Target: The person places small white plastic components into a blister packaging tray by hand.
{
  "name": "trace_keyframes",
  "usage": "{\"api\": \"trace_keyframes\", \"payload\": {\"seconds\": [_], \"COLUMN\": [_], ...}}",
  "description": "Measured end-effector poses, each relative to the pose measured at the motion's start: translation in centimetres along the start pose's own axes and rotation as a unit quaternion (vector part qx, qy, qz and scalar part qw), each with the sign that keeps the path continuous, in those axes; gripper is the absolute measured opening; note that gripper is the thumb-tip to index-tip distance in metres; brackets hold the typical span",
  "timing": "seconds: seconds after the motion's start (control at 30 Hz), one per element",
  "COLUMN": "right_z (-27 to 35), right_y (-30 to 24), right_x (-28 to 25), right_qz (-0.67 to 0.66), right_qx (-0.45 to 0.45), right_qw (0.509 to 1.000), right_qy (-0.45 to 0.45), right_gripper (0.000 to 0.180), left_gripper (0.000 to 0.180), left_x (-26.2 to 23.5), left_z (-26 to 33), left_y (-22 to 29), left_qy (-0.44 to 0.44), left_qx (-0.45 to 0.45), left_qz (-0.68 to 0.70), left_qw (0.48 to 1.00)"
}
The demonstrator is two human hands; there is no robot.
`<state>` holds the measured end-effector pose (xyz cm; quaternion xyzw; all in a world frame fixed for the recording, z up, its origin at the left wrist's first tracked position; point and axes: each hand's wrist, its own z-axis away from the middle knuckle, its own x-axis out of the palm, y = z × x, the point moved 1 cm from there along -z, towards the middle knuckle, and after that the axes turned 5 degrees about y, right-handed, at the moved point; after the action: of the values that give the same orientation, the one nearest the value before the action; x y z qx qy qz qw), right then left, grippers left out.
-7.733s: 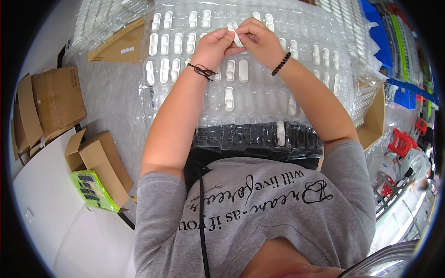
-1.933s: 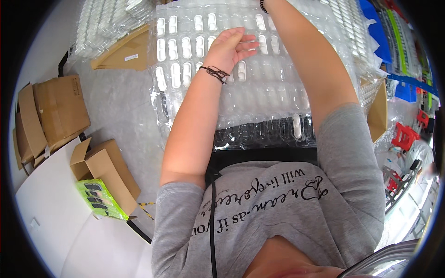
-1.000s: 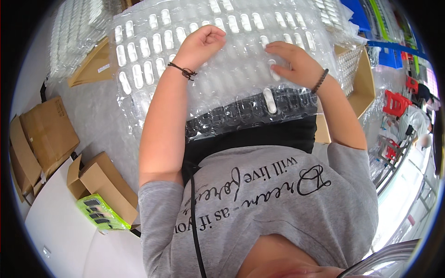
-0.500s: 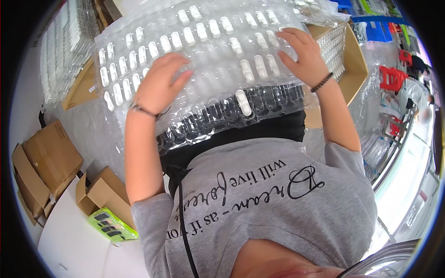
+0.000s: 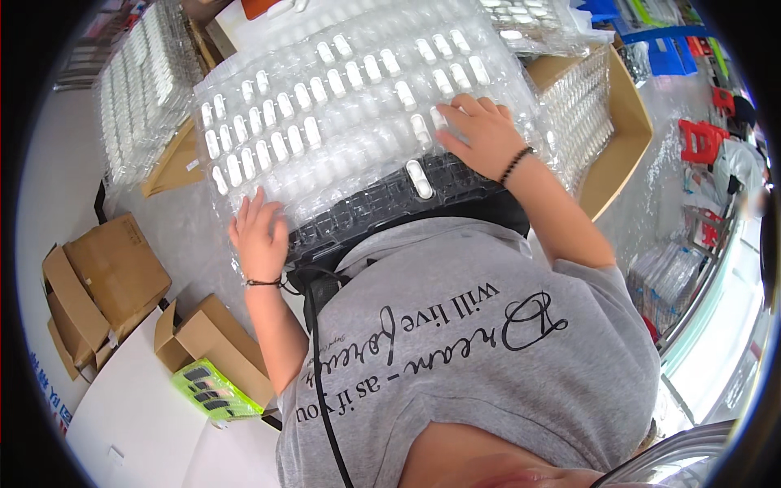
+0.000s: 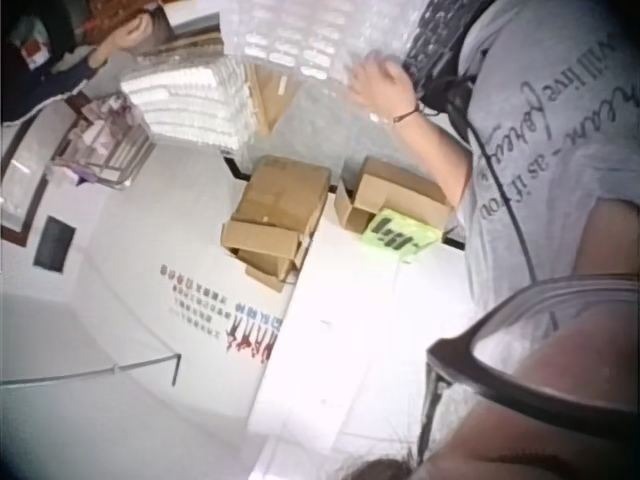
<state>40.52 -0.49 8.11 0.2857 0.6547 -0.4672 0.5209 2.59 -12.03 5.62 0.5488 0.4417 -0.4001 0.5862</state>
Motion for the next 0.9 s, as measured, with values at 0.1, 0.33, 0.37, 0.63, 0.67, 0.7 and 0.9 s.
{"api": "trace_keyframes", "payload": {"seconds": [0.1, 0.33, 0.37, 0.63, 0.67, 0.7, 0.9], "right_z": [-1.8, -4.9, -4.9, -7.5, -7.4, -7.3, -6.3], "right_y": [0.2, -2.3, -3.1, -4.2, -4.3, -3.9, -1.6], "right_x": [1.7, 4.5, 5.3, 3.8, 3.8, 4.1, 3.8], "right_qz": [0.028, 0.061, 0.119, 0.162, 0.158, 0.159, 0.03], "right_qx": [0.027, 0.147, 0.168, 0.176, 0.195, 0.193, 0.175], "right_qw": [0.999, 0.963, 0.957, 0.907, 0.908, 0.908, 0.96], "right_qy": [-0.018, -0.217, -0.202, -0.346, -0.337, -0.336, -0.215], "right_gripper": [0.035, 0.034, 0.033, 0.039, 0.038, 0.038, 0.034], "left_gripper": [0.02, 0.022, 0.022, 0.022, 0.022, 0.022, 0.022], "left_x": [0.1, -0.1, -0.1, 0.3, 0.2, 0.1, 0.1], "left_z": [-0.1, 0.0, -0.1, 0.0, 0.0, 0.0, -0.4], "left_y": [0.3, -0.2, -0.3, -0.5, -0.4, -0.4, -1.0], "left_qy": [0.006, -0.002, 0.0, 0.021, 0.029, 0.037, 0.029], "left_qx": [0.006, -0.01, -0.017, -0.019, -0.016, -0.011, -0.021], "left_qz": [-0.002, 0.002, 0.0, -0.005, 0.0, 0.006, 0.013], "left_qw": [1.0, 1.0, 1.0, 1.0, 0.999, 0.999, 0.999]}}
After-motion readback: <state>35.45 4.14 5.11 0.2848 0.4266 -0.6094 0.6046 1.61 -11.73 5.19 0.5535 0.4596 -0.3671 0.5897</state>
